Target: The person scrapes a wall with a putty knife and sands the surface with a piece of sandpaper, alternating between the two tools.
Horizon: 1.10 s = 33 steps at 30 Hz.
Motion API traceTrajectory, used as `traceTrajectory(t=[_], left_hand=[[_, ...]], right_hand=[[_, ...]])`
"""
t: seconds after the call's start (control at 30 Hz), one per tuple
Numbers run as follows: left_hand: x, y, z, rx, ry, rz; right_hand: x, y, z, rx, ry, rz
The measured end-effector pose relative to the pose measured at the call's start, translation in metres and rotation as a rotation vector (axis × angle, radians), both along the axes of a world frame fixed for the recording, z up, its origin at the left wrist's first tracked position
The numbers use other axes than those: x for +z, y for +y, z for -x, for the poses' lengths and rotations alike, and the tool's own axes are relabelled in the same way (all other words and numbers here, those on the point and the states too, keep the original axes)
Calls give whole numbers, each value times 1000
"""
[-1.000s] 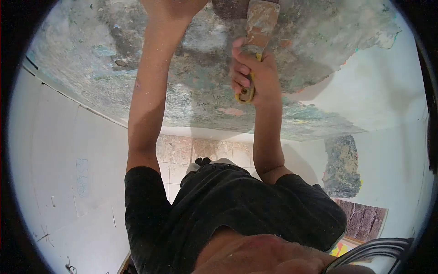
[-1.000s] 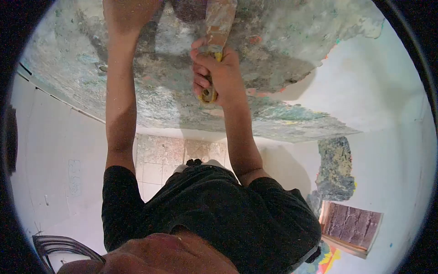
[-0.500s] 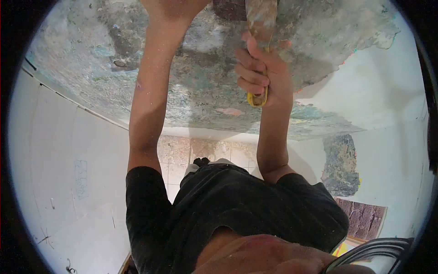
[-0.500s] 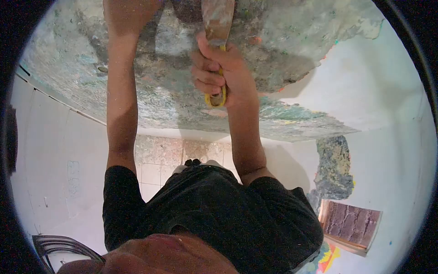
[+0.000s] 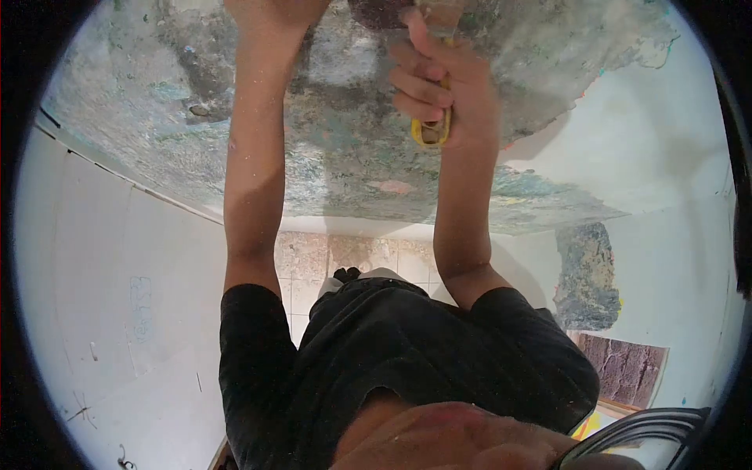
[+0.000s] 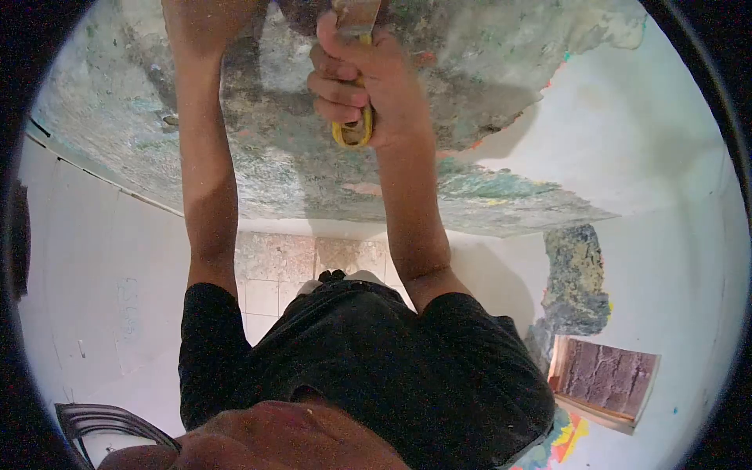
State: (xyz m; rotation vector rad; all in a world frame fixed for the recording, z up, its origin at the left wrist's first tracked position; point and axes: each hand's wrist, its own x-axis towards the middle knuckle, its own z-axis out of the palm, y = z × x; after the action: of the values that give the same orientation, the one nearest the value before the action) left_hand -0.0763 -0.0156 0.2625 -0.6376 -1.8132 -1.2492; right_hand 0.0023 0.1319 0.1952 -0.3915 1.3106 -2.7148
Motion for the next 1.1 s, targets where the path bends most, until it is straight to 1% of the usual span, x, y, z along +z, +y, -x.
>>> traceTrajectory(t=[0.03, 0.07, 0.13, 0.23, 0.33, 0.37, 0.43, 0.47, 0.53, 0.6, 0.67, 0.7, 0.77, 0.87, 0.9, 0.97, 1.03, 1.1], left_hand=[[4, 0, -3, -5, -54, -4], [7, -1, -5, -6, -104, -13], [9, -3, -11, 0, -98, 1], [9, -3, -8, -8, -102, -2], [3, -2, 6, -54, -52, -25], [2, -2, 9, -70, -24, -35], [3, -2, 6, 11, -10, 6], [2, -2, 4, 52, -6, 26], [2, -2, 0, 55, 23, 21], [1, -3, -1, 21, 10, -4], [1, -3, 3, -43, -39, -53], [4, -4, 0, -30, -60, -38], [9, -5, -10, -8, -104, -6], [9, -4, -11, -18, -117, -15], [10, -4, -12, -6, -132, -15], [12, -3, -16, 22, -162, -16], [10, -4, -8, 54, -148, 17], [10, -3, -7, 39, -148, 14]], right_hand=[[-6, -1, 2, 3, 10, 16], [-21, -4, -2, -47, -100, -66], [-61, -8, -20, -146, -322, -243], [-79, -12, -40, -124, -246, -305], [-55, -11, -52, -142, -84, -241], [-50, -12, -57, -215, -4, -267], [-42, -16, -64, -353, 159, -323], [-39, -17, -67, -431, 192, -431], [-35, -19, -71, -587, 255, -649], [-38, -15, -60, -748, 396, -852], [-41, -12, -56, -838, 414, -956], [-42, -11, -57, -849, 359, -958], [-44, -11, -54, -924, 383, -1035], [-44, -7, -39, -1090, 591, -1270], [-40, -7, -36, -1123, 638, -1352], [-32, -11, -33, -1112, 635, -1424], [-26, -18, -33, -1027, 530, -1409], [-33, -14, -23, -1057, 576, -1419]])
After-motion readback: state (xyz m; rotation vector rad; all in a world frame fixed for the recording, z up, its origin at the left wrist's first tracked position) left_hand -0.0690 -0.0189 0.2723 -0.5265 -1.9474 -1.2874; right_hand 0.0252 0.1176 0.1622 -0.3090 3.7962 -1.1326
